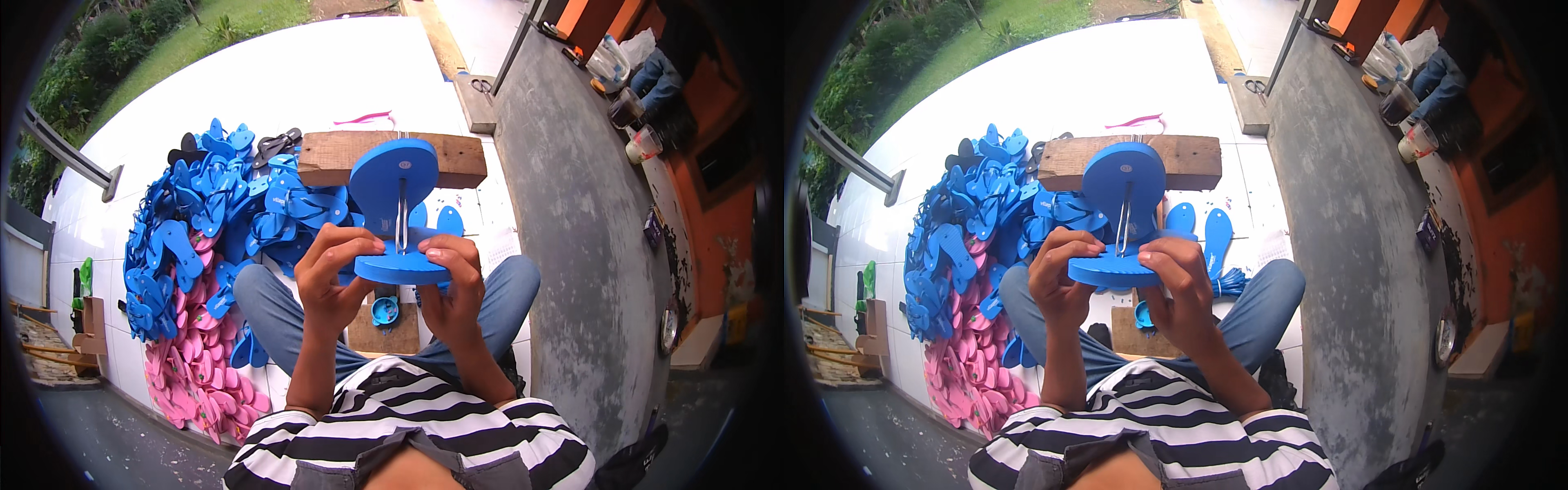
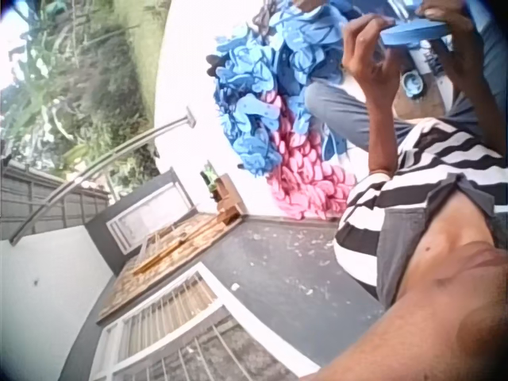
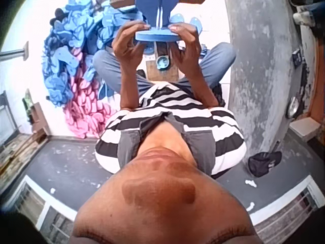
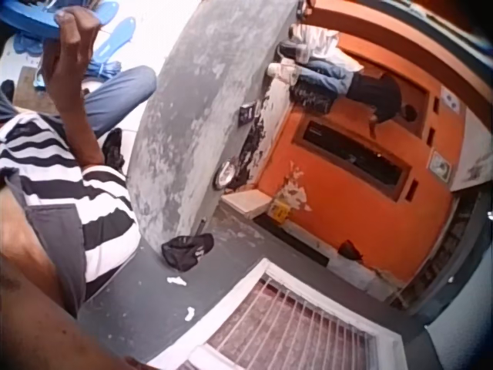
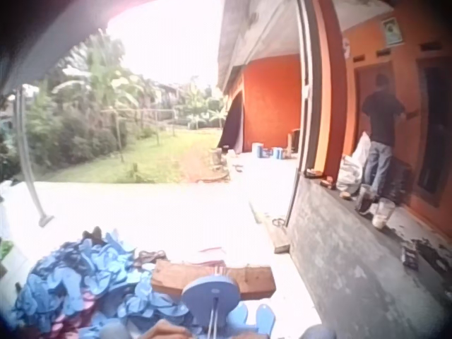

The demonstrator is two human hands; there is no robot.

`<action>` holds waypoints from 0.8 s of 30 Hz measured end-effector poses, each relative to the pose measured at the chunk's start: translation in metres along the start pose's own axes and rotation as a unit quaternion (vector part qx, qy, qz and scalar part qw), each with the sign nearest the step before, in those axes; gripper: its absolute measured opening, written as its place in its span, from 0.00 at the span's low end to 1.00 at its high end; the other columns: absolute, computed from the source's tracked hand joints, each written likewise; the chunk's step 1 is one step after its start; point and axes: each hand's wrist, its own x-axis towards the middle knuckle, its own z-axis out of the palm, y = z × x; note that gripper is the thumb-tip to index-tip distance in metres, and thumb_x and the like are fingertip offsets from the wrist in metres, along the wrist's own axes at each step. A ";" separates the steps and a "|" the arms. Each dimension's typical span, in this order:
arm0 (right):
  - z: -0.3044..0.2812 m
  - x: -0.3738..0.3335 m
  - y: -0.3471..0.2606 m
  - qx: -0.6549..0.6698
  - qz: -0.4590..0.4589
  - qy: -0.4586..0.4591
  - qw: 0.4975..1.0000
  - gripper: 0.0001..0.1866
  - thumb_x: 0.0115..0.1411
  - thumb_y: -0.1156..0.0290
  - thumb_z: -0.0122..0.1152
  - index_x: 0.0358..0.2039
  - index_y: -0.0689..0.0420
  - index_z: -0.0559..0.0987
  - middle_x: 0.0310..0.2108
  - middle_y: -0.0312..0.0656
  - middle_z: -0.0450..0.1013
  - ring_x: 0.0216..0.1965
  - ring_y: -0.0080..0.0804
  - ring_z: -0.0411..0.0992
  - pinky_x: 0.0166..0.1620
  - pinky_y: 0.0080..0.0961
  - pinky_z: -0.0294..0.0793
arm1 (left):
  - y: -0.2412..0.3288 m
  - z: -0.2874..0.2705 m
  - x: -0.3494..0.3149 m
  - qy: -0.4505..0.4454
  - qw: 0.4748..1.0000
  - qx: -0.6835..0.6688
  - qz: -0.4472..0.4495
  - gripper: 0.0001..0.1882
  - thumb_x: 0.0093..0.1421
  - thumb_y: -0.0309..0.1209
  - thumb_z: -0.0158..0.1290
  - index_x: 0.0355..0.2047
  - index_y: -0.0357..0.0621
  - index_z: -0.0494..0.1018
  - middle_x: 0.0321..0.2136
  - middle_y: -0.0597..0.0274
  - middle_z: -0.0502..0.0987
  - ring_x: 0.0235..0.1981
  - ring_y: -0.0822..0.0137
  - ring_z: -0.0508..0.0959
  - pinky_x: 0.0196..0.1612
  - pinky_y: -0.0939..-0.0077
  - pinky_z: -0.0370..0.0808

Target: The person attaches straps to flip-flop soles by pulling them through pre-drilled holes using a metal hook tool while sitting on the floor.

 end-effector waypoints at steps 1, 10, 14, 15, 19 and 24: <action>0.001 0.000 -0.007 0.014 0.049 0.005 0.999 0.25 0.56 0.79 0.64 0.53 0.55 0.69 0.44 0.48 0.71 0.44 0.43 0.72 0.47 0.39 0.72 | 0.006 0.002 0.002 0.008 1.000 0.013 -0.017 0.17 0.46 0.23 0.68 0.37 0.39 0.77 0.33 0.57 0.78 0.34 0.67 0.79 0.34 0.75 0.77; 0.005 -0.002 -0.008 -0.083 0.138 0.026 0.987 0.29 0.58 0.64 0.67 0.59 0.50 0.67 0.54 0.51 0.52 0.53 0.43 0.58 0.50 0.37 0.66 | 0.021 0.000 0.019 0.042 0.988 0.075 -0.127 0.27 0.42 0.29 0.72 0.44 0.44 0.74 0.44 0.58 0.71 0.41 0.69 0.74 0.38 0.75 0.74; 0.006 0.000 -0.010 -0.113 0.148 0.042 0.982 0.31 0.58 0.63 0.67 0.60 0.50 0.66 0.55 0.52 0.52 0.55 0.45 0.55 0.54 0.40 0.62 | 0.021 0.005 0.030 0.070 0.984 0.152 -0.067 0.36 0.38 0.36 0.75 0.48 0.46 0.71 0.50 0.55 0.67 0.54 0.59 0.66 0.54 0.64 0.66; 0.006 0.001 -0.009 -0.124 0.149 0.046 0.980 0.31 0.59 0.62 0.67 0.60 0.51 0.66 0.55 0.52 0.51 0.56 0.46 0.54 0.55 0.41 0.60 | 0.025 0.005 0.034 0.063 0.982 0.159 -0.074 0.36 0.39 0.37 0.74 0.49 0.47 0.71 0.54 0.53 0.66 0.58 0.55 0.62 0.60 0.60 0.59; 0.011 0.015 0.009 -0.132 0.168 0.074 0.974 0.36 0.57 0.59 0.68 0.61 0.58 0.62 0.57 0.55 0.50 0.59 0.50 0.52 0.60 0.46 0.57 | 0.002 0.015 0.038 0.086 0.964 0.247 -0.037 0.38 0.41 0.39 0.72 0.53 0.48 0.69 0.60 0.57 0.65 0.63 0.55 0.60 0.64 0.58 0.54; 0.027 0.022 0.055 -0.079 0.176 0.126 0.973 0.46 0.52 0.57 0.73 0.62 0.59 0.54 0.55 0.53 0.50 0.61 0.48 0.49 0.61 0.43 0.55 | -0.039 0.023 0.044 0.123 0.947 0.295 0.040 0.31 0.48 0.44 0.68 0.50 0.48 0.71 0.54 0.60 0.72 0.64 0.56 0.60 0.64 0.54 0.50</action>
